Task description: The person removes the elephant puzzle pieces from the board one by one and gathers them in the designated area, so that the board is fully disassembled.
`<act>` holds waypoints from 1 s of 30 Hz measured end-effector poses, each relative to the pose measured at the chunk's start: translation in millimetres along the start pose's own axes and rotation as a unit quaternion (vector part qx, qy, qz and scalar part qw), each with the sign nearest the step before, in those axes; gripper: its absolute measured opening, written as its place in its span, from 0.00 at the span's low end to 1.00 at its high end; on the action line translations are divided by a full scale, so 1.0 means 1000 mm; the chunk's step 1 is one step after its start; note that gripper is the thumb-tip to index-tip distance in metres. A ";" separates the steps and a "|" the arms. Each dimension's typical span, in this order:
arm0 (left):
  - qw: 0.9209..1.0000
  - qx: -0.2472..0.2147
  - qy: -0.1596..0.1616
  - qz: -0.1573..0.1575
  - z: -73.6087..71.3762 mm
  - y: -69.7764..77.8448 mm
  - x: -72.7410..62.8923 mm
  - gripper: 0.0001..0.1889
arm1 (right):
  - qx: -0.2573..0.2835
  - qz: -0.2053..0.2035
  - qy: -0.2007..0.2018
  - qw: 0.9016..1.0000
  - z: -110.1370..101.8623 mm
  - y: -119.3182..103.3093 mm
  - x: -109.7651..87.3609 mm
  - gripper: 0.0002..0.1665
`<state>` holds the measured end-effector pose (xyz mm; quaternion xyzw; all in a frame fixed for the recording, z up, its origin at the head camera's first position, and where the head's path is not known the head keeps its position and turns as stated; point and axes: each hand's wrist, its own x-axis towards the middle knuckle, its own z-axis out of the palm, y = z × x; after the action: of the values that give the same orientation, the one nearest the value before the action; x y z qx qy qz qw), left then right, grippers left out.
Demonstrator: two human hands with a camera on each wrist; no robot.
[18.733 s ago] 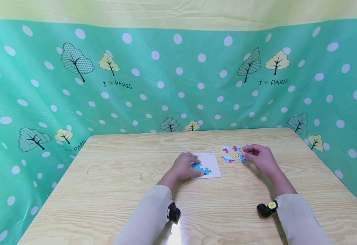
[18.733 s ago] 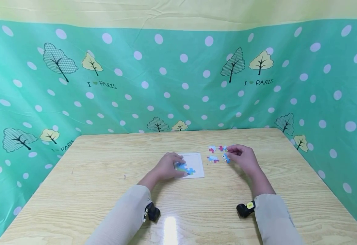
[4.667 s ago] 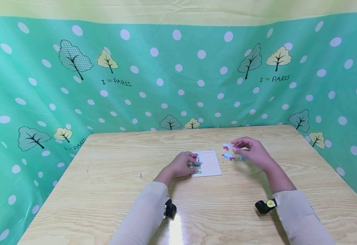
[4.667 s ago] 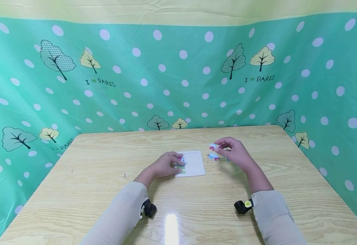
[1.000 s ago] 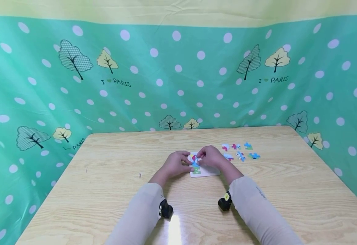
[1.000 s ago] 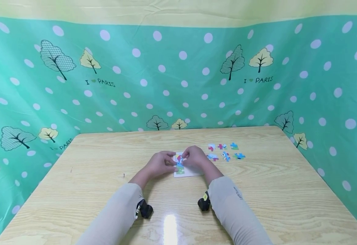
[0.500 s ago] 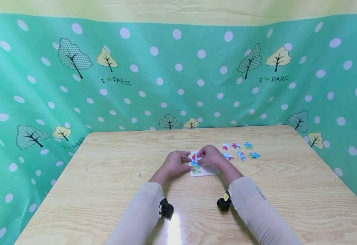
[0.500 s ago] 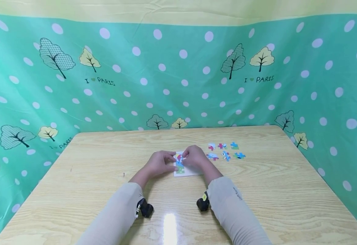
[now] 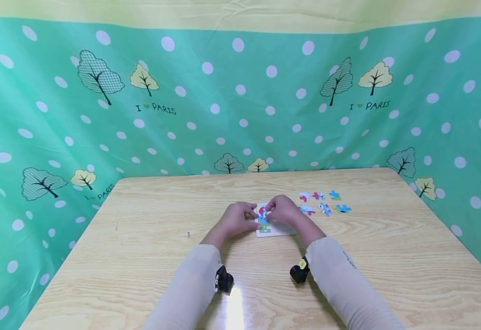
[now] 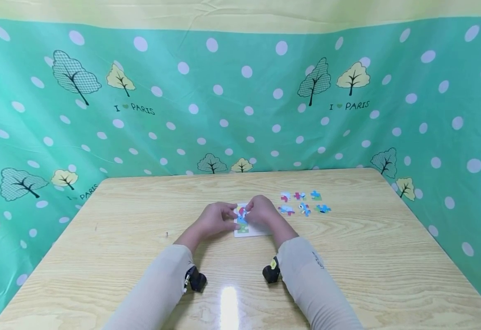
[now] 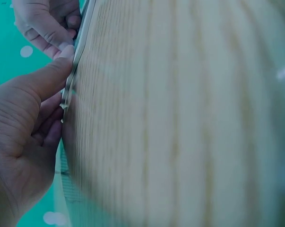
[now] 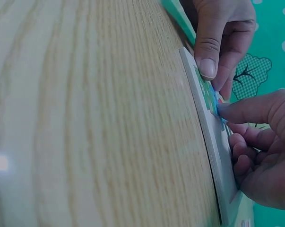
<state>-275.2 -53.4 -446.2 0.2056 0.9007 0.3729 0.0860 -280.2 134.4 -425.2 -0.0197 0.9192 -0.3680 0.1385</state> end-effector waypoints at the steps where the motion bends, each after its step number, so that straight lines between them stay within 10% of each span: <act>1: 1.000 0.002 0.000 0.000 0.000 0.000 0.000 0.12 | 0.001 0.001 0.000 1.000 0.000 0.000 0.000 0.13; 30: 1.000 0.017 0.000 0.006 -0.001 -0.001 0.002 0.12 | 0.085 -0.037 0.061 0.994 0.000 0.009 -0.003 0.05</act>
<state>-277.3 -54.1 -446.4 0.2122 0.9056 0.3583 0.0802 -276.9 140.8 -430.7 -0.0190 0.8902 -0.4498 0.0694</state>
